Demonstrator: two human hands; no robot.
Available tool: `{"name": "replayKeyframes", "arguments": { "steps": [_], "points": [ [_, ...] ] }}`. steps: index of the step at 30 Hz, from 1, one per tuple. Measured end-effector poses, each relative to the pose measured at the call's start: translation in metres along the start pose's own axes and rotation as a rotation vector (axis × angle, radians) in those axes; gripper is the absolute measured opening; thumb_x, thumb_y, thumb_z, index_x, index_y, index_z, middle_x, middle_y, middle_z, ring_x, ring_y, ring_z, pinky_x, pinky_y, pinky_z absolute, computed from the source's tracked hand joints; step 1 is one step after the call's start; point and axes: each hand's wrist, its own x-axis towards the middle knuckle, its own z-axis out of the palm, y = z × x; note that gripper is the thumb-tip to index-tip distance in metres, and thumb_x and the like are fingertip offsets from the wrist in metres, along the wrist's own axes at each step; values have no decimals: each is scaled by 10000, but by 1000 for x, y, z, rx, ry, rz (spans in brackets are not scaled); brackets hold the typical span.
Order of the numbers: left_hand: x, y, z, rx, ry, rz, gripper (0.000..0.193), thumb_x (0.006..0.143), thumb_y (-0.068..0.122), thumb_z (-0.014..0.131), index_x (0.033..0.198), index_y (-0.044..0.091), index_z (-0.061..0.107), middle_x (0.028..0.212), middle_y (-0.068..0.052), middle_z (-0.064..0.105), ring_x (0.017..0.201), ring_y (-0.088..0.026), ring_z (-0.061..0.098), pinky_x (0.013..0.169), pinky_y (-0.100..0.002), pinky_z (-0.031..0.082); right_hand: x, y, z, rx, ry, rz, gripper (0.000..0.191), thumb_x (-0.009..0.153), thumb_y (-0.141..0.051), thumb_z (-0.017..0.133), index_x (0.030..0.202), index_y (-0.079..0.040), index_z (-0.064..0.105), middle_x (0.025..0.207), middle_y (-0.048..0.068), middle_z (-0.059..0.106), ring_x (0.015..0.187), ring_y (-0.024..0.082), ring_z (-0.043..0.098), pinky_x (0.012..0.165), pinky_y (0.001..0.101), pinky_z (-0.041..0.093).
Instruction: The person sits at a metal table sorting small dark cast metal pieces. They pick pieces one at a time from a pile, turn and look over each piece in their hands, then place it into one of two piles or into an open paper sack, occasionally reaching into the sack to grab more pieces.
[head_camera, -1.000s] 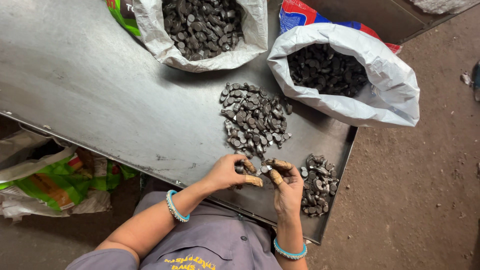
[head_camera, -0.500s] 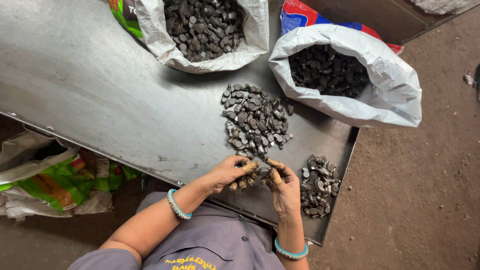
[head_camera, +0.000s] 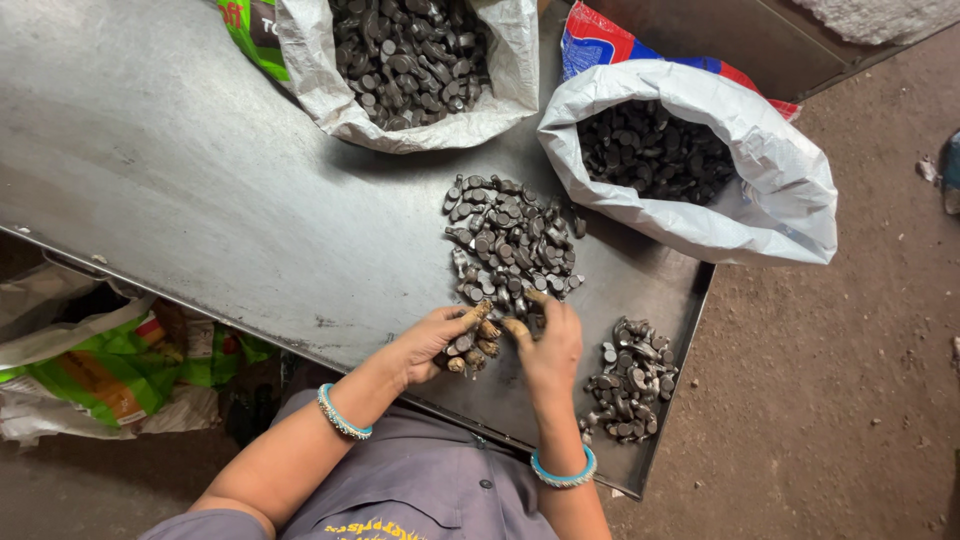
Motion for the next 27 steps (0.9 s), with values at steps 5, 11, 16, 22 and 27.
{"name": "replayKeyframes", "arguments": {
  "steps": [5, 11, 16, 22, 27],
  "points": [
    [-5, 10, -3, 143, 57, 66, 261, 964, 223, 705, 1122, 16, 693, 904, -118, 762, 672, -166, 729, 508, -303, 591, 10, 4, 12, -111, -33, 13, 360, 774, -133, 852, 1095, -79, 698, 987, 128, 704, 942, 346, 662, 833, 451, 522],
    [-10, 13, -6, 349, 141, 56, 270, 929, 214, 736, 1133, 37, 730, 846, -134, 766, 546, -144, 680, 377, -231, 448, 3, 50, 2, 589, -180, 418, 354, 857, -77, 807, 1183, -64, 671, 1056, 83, 752, 962, 207, 718, 876, 337, 583],
    [-4, 5, -5, 323, 123, 23, 270, 926, 215, 732, 1127, 35, 718, 857, -137, 773, 553, -149, 699, 373, -234, 451, -23, 87, -6, 1621, -217, 501, 574, 878, 25, 788, 1400, -7, 552, 1168, 147, 674, 1061, 248, 677, 895, 398, 598],
    [2, -4, -2, 328, 86, 0, 265, 935, 214, 731, 1134, 39, 720, 875, -137, 777, 577, -150, 710, 399, -243, 499, -34, 99, -4, 1688, -243, 613, 587, 846, 9, 789, 1386, -14, 562, 1206, 145, 686, 1090, 258, 688, 909, 393, 601],
    [2, -6, 0, 282, 80, -25, 251, 949, 211, 715, 1130, 37, 713, 885, -141, 777, 596, -159, 721, 427, -258, 539, -30, 101, -4, 1704, -289, 611, 510, 853, -22, 794, 1327, -6, 606, 1151, 117, 713, 1037, 258, 705, 867, 370, 605]
  ]
}}
